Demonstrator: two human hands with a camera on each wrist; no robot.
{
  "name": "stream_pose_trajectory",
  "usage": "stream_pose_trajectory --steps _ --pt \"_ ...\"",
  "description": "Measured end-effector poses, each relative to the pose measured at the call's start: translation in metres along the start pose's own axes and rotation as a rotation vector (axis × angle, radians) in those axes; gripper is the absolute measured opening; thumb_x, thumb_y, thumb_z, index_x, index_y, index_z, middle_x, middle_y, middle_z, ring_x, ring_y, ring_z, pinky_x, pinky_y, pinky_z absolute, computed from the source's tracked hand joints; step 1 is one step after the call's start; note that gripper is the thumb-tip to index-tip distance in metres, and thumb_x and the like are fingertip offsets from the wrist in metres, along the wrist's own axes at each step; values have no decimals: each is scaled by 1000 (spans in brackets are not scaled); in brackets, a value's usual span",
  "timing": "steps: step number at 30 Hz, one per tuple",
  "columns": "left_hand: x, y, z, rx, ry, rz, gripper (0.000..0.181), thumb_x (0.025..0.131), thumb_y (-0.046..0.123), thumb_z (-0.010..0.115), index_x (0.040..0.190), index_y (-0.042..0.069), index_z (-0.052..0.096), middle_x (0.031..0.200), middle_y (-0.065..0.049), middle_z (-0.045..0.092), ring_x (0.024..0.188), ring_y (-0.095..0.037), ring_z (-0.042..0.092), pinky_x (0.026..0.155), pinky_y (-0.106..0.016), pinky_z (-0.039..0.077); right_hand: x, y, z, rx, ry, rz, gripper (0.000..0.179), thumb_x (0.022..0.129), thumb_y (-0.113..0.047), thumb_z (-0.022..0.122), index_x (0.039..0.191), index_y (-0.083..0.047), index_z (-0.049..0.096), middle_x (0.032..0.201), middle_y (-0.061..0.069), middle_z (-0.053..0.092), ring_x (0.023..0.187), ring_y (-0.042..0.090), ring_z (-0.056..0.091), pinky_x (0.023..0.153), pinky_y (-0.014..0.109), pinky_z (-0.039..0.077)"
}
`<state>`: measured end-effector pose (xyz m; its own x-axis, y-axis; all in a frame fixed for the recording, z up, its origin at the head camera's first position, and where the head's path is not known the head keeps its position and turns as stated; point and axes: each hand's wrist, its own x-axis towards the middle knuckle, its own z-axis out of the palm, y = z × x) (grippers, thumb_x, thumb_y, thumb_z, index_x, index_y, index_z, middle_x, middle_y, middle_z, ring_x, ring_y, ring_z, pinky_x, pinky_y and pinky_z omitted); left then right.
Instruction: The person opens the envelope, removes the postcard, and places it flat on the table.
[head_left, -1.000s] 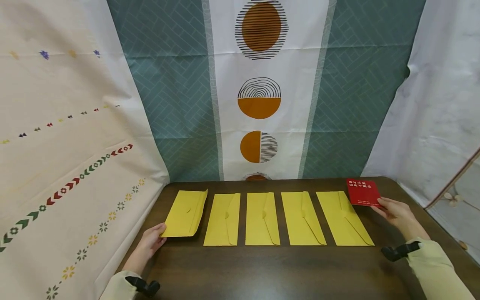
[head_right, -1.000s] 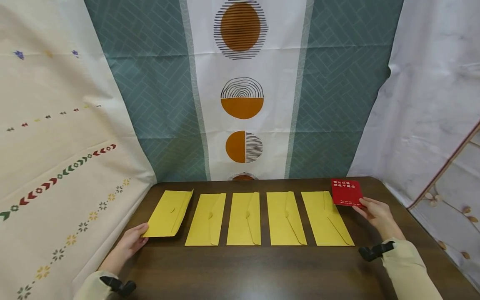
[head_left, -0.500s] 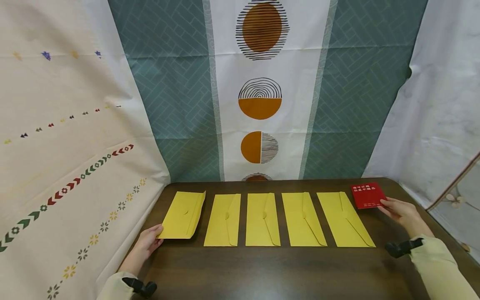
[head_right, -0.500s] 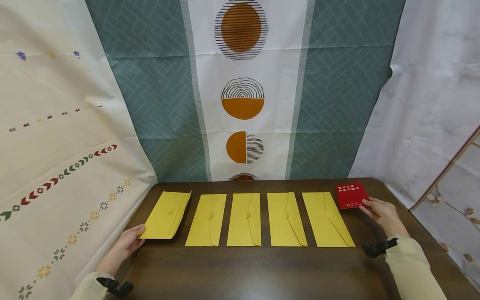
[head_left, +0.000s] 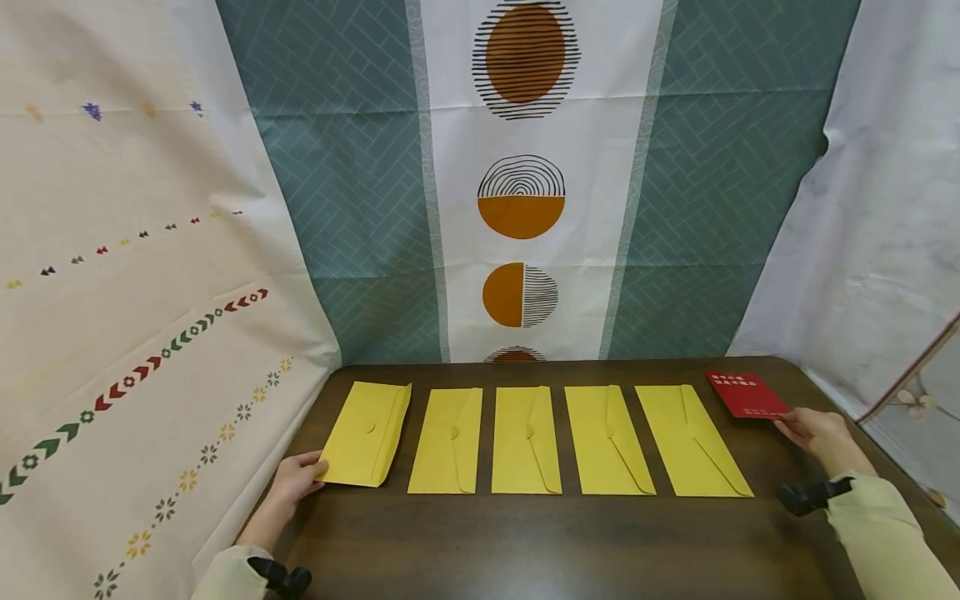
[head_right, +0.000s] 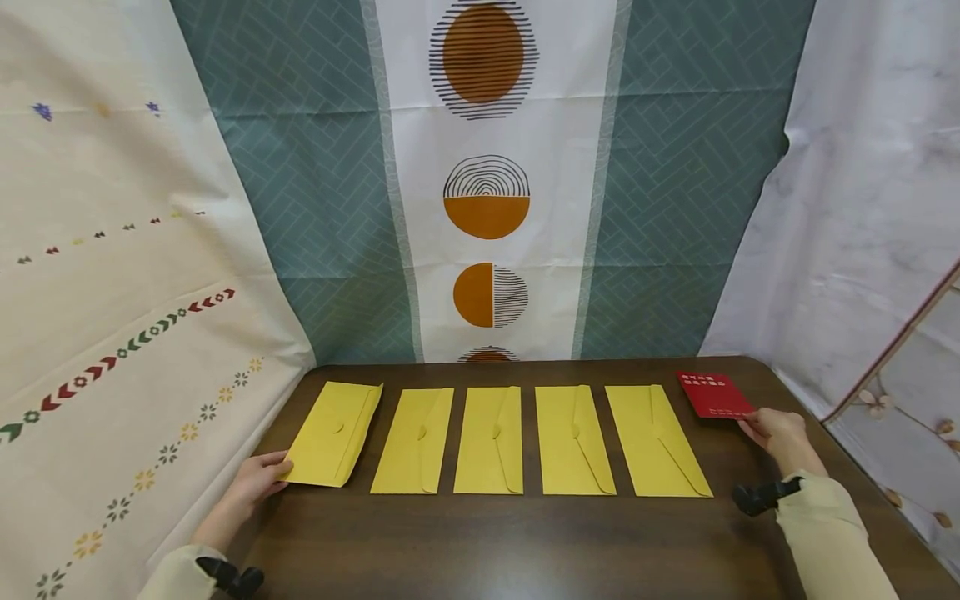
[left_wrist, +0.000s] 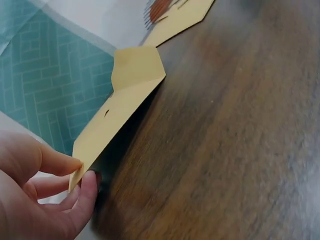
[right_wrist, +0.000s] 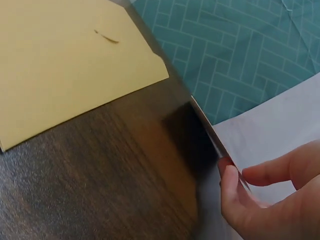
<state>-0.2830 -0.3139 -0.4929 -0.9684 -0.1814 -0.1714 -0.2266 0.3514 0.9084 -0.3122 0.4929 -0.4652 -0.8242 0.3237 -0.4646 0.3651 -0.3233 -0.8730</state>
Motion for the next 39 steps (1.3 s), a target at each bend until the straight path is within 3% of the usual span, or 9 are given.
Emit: stream_pose_trajectory --steps 4,7,12,14,17,20,27,33,39 --pt "-1 0 2 142 53 64 41 91 -1 52 124 -24 48 109 -35 60 74 -9 60 63 -22 55 3 4 -1 -46 50 -30 58 82 18 47 138 12 32 93 22 57 60 7 60 67 30 59" --pt "-2 -1 3 276 101 97 38 88 2 57 118 -21 56 103 -32 65 76 -18 63 63 -25 53 7 6 1 -51 71 -32 76 82 20 46 150 10 12 137 38 28 58 5 60 70 32 59" --pt "-5 -2 1 441 162 134 34 85 9 65 108 -16 64 95 -27 69 84 -33 64 64 -32 49 11 8 -1 -37 29 -22 73 86 20 45 149 12 10 79 16 60 58 5 62 69 32 59" --pt "-5 -5 0 453 170 148 33 83 10 67 104 -15 66 90 -25 70 81 -34 64 64 -33 50 13 9 -1 -44 4 -30 69 87 19 45 147 15 11 77 15 59 60 5 63 69 31 59" --pt "-1 -11 -3 437 174 171 31 79 11 70 99 -13 67 83 -22 70 73 -29 63 61 -31 48 15 11 0 -74 -6 -42 71 85 20 46 146 17 9 132 45 32 60 4 60 70 31 59" --pt "3 -18 -5 429 185 186 30 76 12 73 94 -11 69 77 -18 69 67 -23 61 58 -29 46 19 13 1 -105 7 -48 76 83 21 47 147 15 6 158 27 1 60 3 58 69 30 59" --pt "3 -18 -3 442 201 189 27 74 11 76 92 -8 70 76 -16 70 68 -24 61 59 -30 46 28 17 -1 -154 3 -92 65 78 22 52 136 27 25 139 45 20 59 6 58 63 30 59" --pt "-4 -10 -1 470 196 177 27 75 5 70 97 -11 68 80 -20 71 73 -33 65 63 -37 50 24 11 4 -199 2 -81 70 80 18 52 140 25 15 148 40 8 59 1 52 71 27 58" --pt "-6 -1 0 507 183 157 29 78 4 69 103 -11 66 84 -24 70 73 -33 65 61 -36 50 18 7 10 -249 -2 -129 50 84 14 48 127 28 28 120 40 29 59 2 53 68 25 58"
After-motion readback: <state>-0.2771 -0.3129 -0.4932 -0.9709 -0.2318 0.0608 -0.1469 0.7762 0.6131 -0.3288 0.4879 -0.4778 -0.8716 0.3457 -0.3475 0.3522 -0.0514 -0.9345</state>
